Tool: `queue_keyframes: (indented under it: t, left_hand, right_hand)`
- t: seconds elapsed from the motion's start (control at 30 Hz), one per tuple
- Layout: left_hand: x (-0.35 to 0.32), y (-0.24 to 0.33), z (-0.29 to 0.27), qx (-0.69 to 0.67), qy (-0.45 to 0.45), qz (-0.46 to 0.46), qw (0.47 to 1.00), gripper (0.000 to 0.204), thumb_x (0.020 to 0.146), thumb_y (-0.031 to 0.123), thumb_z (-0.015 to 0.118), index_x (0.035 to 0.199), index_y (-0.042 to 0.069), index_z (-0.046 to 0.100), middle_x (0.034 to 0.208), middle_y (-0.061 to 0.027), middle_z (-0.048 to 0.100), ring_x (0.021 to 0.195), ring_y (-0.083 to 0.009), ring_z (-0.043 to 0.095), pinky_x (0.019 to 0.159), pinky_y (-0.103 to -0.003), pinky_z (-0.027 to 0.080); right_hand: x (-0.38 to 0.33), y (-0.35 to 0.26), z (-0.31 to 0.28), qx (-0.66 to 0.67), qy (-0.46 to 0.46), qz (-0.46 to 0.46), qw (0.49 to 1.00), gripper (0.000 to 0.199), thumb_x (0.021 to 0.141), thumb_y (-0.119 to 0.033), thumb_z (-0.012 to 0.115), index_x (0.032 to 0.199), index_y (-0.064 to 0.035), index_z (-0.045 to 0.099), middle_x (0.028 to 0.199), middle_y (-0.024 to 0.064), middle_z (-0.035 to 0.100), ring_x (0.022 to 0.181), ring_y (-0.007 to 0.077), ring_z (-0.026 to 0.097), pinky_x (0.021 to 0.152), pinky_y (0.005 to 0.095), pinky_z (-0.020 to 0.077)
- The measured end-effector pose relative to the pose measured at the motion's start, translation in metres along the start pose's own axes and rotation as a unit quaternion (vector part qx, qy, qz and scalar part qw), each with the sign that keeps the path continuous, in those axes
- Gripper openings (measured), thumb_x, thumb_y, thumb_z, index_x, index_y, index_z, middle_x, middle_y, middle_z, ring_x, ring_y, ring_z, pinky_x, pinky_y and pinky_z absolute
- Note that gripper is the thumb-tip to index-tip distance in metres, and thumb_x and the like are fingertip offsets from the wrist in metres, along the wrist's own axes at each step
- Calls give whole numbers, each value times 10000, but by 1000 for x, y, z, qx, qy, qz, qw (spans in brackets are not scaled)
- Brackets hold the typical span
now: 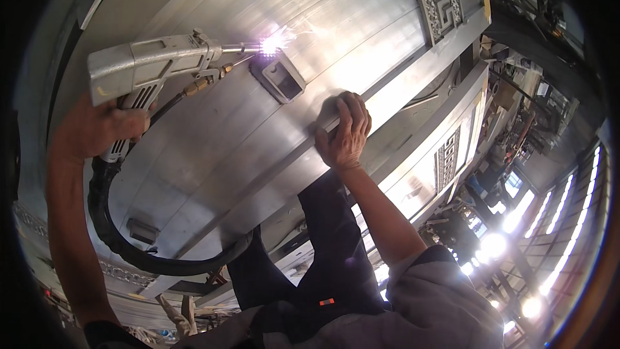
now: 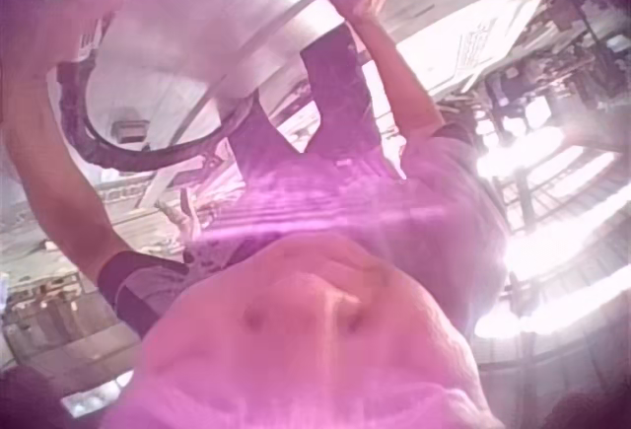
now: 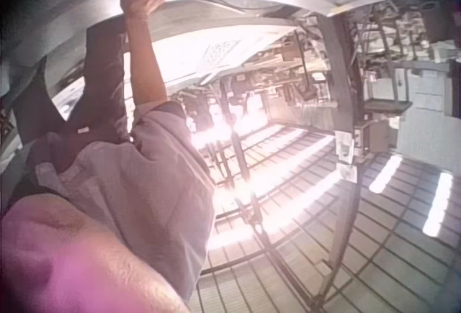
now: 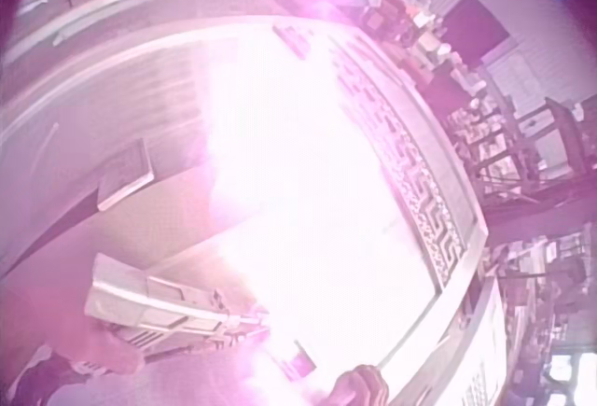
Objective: The person measures a metal surface with a tape measure, then uses a handheld welding tool to attach decorative metal pieces to a large metal panel. The person positions each piece and welds it in place, creating visible sparks.
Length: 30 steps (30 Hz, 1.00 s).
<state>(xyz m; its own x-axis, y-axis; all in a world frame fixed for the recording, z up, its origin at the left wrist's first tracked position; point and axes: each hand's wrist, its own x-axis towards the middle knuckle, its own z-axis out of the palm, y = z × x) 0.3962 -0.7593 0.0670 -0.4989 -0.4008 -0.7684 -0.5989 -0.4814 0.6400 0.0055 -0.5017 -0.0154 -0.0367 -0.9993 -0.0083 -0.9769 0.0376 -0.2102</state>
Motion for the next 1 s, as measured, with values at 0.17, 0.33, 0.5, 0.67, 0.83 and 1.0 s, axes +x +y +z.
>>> queue_keyframes:
  t: [0.17,0.33,0.5,0.67,0.83,1.0]
  left_hand:
    - [2,-5,-4,42,-29,7,999,220,857,183,726,965,-3,679,702,-70,666,619,-147,641,611,-332,544]
    - [-3,2,-4,75,-25,4,997,333,836,96,728,1135,-40,676,781,-86,675,668,-160,630,623,-336,547]
    - [-6,2,-3,87,-22,8,996,319,841,119,725,1116,-35,675,765,-79,671,656,-155,626,625,-337,545]
    - [-9,2,0,88,0,5,996,335,823,124,745,1118,-13,665,757,-66,657,643,-150,614,616,-346,538]
    - [-8,-7,-6,135,-23,28,990,330,805,165,744,1073,-15,676,724,-66,641,638,-150,590,617,-354,527]
    - [-14,3,-2,90,0,-42,995,357,807,218,744,1063,-19,672,707,-68,642,625,-158,600,609,-359,527]
  right_hand:
    - [0,0,0,2,-2,3,1000,691,878,-401,631,1435,-18,486,1450,213,519,1380,422,457,1157,535,307]
    - [0,0,0,-1,0,-1,1000,692,883,-411,626,1434,-16,488,1452,214,516,1384,420,452,1161,532,299]
    - [0,1,1,-3,0,-4,1000,695,901,-438,613,1438,-15,488,1451,215,517,1386,420,451,1153,530,304]
    - [-1,3,2,-3,1,-1,1000,726,845,-416,664,1452,-65,478,1460,181,498,1379,416,458,1152,544,308]
    - [-1,3,2,-1,-2,3,1000,723,850,-422,666,1447,-58,482,1467,179,502,1398,405,445,1164,532,299]
    - [-2,4,3,-6,1,-4,1000,715,866,-437,646,1443,-48,480,1472,180,499,1400,403,444,1168,532,295]
